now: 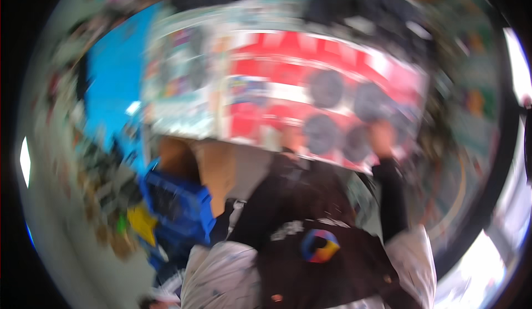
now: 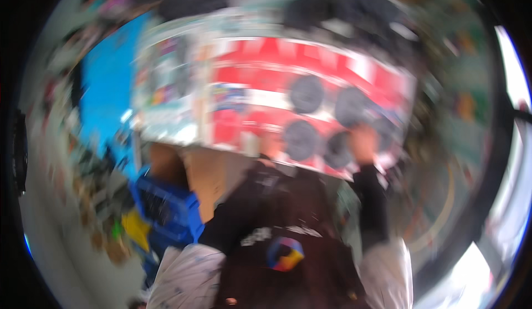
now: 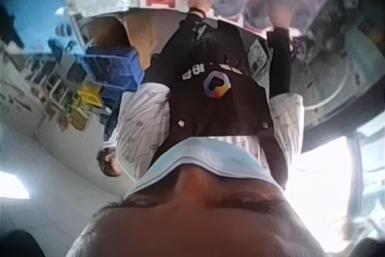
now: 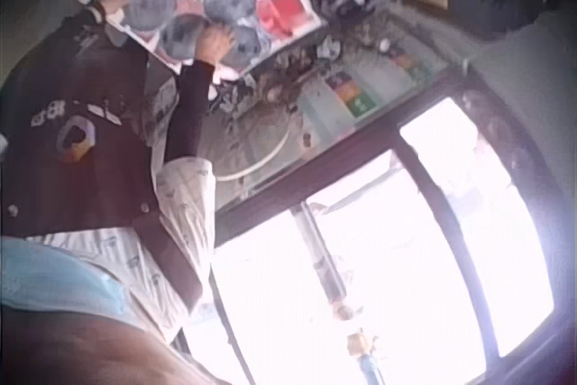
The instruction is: The worker is applying adhesive to circular shoe components on a template and then organizing the pieces.
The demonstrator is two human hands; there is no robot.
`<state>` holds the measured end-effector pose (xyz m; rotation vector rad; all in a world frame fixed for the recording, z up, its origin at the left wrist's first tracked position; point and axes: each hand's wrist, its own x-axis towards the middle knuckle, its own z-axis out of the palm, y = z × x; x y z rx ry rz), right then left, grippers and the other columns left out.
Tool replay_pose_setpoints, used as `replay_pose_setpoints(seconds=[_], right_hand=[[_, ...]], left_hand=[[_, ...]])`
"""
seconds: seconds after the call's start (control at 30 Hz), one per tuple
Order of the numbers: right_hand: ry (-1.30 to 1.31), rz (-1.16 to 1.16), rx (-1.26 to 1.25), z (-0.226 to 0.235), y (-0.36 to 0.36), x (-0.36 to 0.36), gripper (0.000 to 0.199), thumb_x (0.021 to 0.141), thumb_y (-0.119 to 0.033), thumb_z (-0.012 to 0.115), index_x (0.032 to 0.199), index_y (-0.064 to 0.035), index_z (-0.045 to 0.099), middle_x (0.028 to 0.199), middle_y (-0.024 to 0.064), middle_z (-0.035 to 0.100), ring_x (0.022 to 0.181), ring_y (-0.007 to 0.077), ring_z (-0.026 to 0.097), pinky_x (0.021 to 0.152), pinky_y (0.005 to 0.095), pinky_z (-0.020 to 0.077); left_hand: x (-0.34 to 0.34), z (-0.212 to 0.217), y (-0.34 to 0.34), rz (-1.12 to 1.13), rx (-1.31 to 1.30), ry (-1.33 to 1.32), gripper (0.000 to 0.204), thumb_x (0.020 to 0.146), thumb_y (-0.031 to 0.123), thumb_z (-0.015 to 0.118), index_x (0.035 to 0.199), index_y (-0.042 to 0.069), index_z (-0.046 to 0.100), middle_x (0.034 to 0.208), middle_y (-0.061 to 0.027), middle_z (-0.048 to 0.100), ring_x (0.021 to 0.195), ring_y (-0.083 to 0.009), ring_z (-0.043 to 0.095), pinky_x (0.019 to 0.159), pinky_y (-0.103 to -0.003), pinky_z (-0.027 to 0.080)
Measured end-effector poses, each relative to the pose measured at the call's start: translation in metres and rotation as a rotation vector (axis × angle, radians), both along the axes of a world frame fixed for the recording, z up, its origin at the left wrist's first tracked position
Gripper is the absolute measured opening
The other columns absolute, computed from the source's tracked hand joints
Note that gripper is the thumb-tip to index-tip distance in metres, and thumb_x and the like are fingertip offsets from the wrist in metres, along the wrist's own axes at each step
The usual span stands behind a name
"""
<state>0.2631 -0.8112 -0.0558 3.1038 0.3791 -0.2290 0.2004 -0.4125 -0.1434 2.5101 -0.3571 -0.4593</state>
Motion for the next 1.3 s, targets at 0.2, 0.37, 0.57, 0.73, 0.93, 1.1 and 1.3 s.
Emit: replay_pose_setpoints(seconds=[0.2, 0.37, 0.57, 0.73, 0.93, 1.1, 1.3], right_hand=[[-0.035, 0.096, 0.02, -0.002, -0.029, -0.006, 0.017, 0.09, -0.024, 0.064, 0.102, -0.013, 0.067, 0.1, 0.0094, 0.065, 0.104, 0.0307, 0.06, 0.087, 0.0458, 0.0493], [0.1, 0.119, 0.24, 0.021, -0.01, -0.003, 0.015, 0.086, -0.014, 0.07, 0.094, -0.0042, 0.062, 0.096, 0.0158, 0.062, 0.098, 0.0385, 0.059, 0.085, 0.052, 0.0459], [0.026, 0.085, 0.301, 0.021, -0.035, 0.0, 0.024, 0.091, -0.013, 0.066, 0.11, 0.001, 0.063, 0.107, 0.0195, 0.064, 0.104, 0.0397, 0.059, 0.093, 0.0495, 0.0461], [-0.136, 0.21, 0.001, 0.019, -0.027, -0.023, 0.037, 0.093, -0.014, 0.064, 0.128, -0.0045, 0.06, 0.123, 0.0171, 0.06, 0.115, 0.0359, 0.057, 0.097, 0.0489, 0.0452], [-0.083, 0.15, -0.023, 0.02, -0.015, -0.04, 0.045, 0.088, -0.01, 0.061, 0.133, -0.01, 0.059, 0.129, 0.0147, 0.057, 0.117, 0.0356, 0.056, 0.099, 0.0494, 0.0437], [-0.057, 0.132, 0.02, 0.019, -0.017, -0.035, 0.043, 0.087, -0.011, 0.061, 0.131, -0.0109, 0.061, 0.129, 0.0147, 0.057, 0.116, 0.036, 0.056, 0.098, 0.0502, 0.0446], [-0.085, 0.116, 0.092, 0.017, -0.013, -0.03, 0.036, 0.089, -0.013, 0.062, 0.124, -0.0137, 0.066, 0.124, 0.0122, 0.06, 0.113, 0.0364, 0.057, 0.094, 0.0503, 0.0475]], left_hand=[[0.02, 0.081, -0.075, 0.664, 0.168, 0.213, 0.019, 0.076, 0.014, 0.066, 0.091, 0.007, 0.074, 0.095, -0.018, 0.072, 0.09, -0.0384, 0.071, 0.076, -0.05, 0.056], [0.003, 0.097, -0.064, 0.815, 0.239, 0.202, 0.02, 0.076, 0.015, 0.069, 0.092, 0.005, 0.076, 0.104, -0.0159, 0.069, 0.101, -0.0355, 0.066, 0.082, -0.048, 0.055], [0.019, 0.114, -0.09, 1.01, 0.253, 0.166, 0.021, 0.078, 0.012, 0.064, 0.096, 0.004, 0.074, 0.108, -0.0156, 0.065, 0.103, -0.0332, 0.062, 0.082, -0.048, 0.051], [0.004, 0.099, -0.09, 0.847, 0.284, 0.102, 0.022, 0.075, 0.01, 0.066, 0.094, 0.003, 0.074, 0.105, -0.0152, 0.064, 0.102, -0.0326, 0.061, 0.084, -0.045, 0.049], [0.011, 0.096, -0.09, 0.84, 0.276, 0.06, 0.025, 0.072, 0.011, 0.069, 0.095, 0.003, 0.076, 0.103, -0.016, 0.065, 0.104, -0.0323, 0.06, 0.087, -0.043, 0.048], [0.008, 0.101, -0.09, 0.818, 0.292, 0.04, 0.022, 0.073, 0.011, 0.068, 0.092, 0.003, 0.075, 0.102, -0.0159, 0.065, 0.103, -0.033, 0.06, 0.086, -0.043, 0.048], [0.008, 0.103, -0.083, 0.823, 0.299, 0.113, 0.023, 0.072, 0.011, 0.069, 0.093, 0.002, 0.075, 0.104, -0.0161, 0.065, 0.104, -0.0325, 0.061, 0.085, -0.043, 0.049]])
